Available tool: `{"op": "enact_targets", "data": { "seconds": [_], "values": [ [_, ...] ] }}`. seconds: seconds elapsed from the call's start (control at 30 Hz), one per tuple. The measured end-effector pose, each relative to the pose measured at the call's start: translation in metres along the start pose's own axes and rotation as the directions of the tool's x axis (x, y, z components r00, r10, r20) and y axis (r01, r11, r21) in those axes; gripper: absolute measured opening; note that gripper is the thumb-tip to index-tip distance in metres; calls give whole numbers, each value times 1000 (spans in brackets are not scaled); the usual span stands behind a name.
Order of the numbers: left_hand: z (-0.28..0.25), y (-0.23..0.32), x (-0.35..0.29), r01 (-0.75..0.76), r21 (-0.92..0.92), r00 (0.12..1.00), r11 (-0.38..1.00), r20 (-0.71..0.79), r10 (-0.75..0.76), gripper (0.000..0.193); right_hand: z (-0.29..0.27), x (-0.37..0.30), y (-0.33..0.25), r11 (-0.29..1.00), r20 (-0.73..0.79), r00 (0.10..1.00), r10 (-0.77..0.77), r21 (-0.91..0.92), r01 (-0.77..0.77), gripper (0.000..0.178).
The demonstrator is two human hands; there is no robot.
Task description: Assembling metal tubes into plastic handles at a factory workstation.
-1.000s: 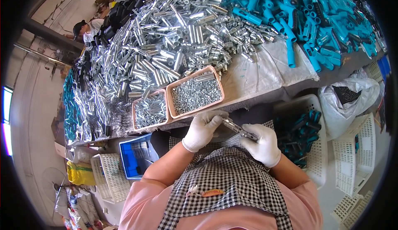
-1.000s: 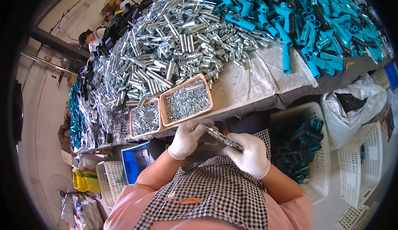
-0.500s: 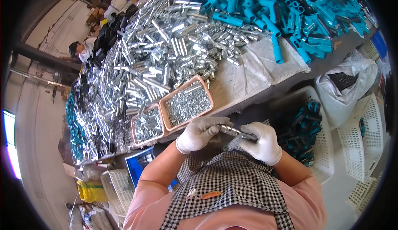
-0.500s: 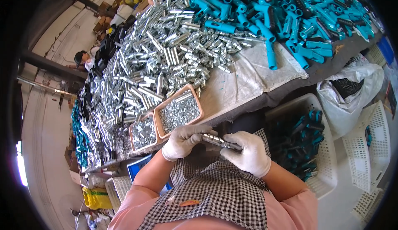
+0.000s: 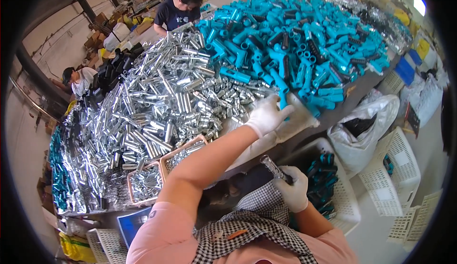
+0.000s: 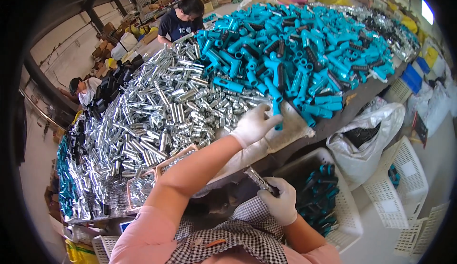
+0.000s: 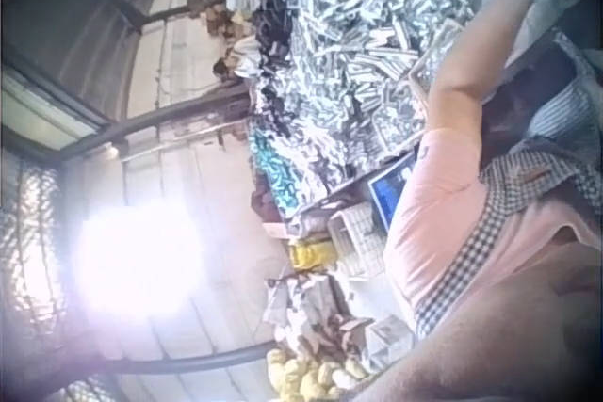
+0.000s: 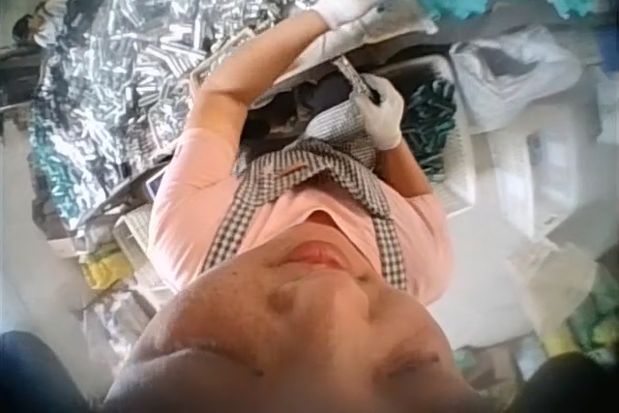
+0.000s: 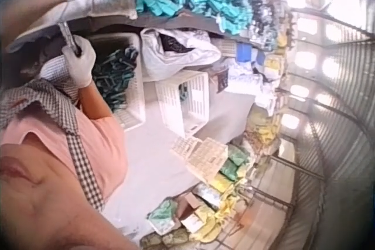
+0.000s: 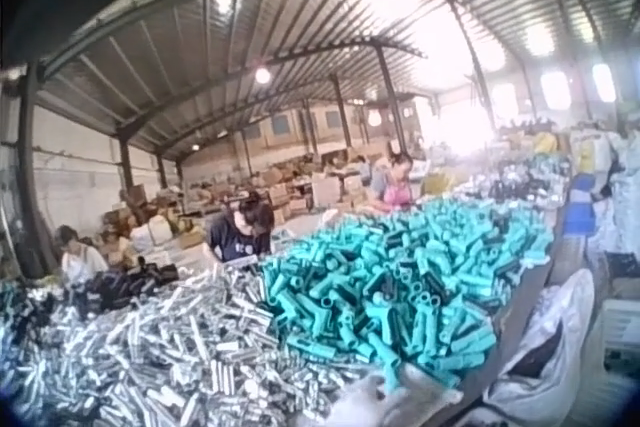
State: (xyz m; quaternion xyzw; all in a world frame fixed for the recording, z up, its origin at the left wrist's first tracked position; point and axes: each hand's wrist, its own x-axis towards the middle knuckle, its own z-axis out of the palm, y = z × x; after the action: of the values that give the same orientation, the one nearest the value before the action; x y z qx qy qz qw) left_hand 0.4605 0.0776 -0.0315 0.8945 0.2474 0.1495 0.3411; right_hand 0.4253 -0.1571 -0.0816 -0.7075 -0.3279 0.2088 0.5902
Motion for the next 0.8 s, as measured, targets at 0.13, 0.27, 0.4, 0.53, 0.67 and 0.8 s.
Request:
{"op": "enact_targets", "data": {
  "seconds": [0.13, 0.27, 0.4, 0.53, 0.67, 0.8],
  "values": [
    [59, -37, 68, 174, 147, 979, 974, -133, -155, 79, -8, -9, 6, 997, -57, 996, 73, 34, -71, 35],
    [78, -56, 92, 189, 99, 980, 977, -80, -182, 64, -7, -16, 9, 988, -102, 983, 153, 47, -148, 35],
    [32, -69, 60, 74, 220, 989, 973, 112, -101, 59, -1, -13, -4, 990, -76, 987, 142, -7, -142, 39],
    [-65, -46, -39, 145, -312, 988, 939, 91, -123, 55, 10, -5, -6, 993, 19, 1000, -21, -115, 23, 37],
    [-133, -76, -148, 144, -711, 965, 688, -53, -257, 39, 30, -4, -13, 995, 161, 983, -88, -29, 94, 30],
    [-153, -79, -244, 221, -711, 909, 667, -97, -404, 34, 61, -9, -23, 991, 331, 935, -128, 4, 134, 27]
  ]
}}
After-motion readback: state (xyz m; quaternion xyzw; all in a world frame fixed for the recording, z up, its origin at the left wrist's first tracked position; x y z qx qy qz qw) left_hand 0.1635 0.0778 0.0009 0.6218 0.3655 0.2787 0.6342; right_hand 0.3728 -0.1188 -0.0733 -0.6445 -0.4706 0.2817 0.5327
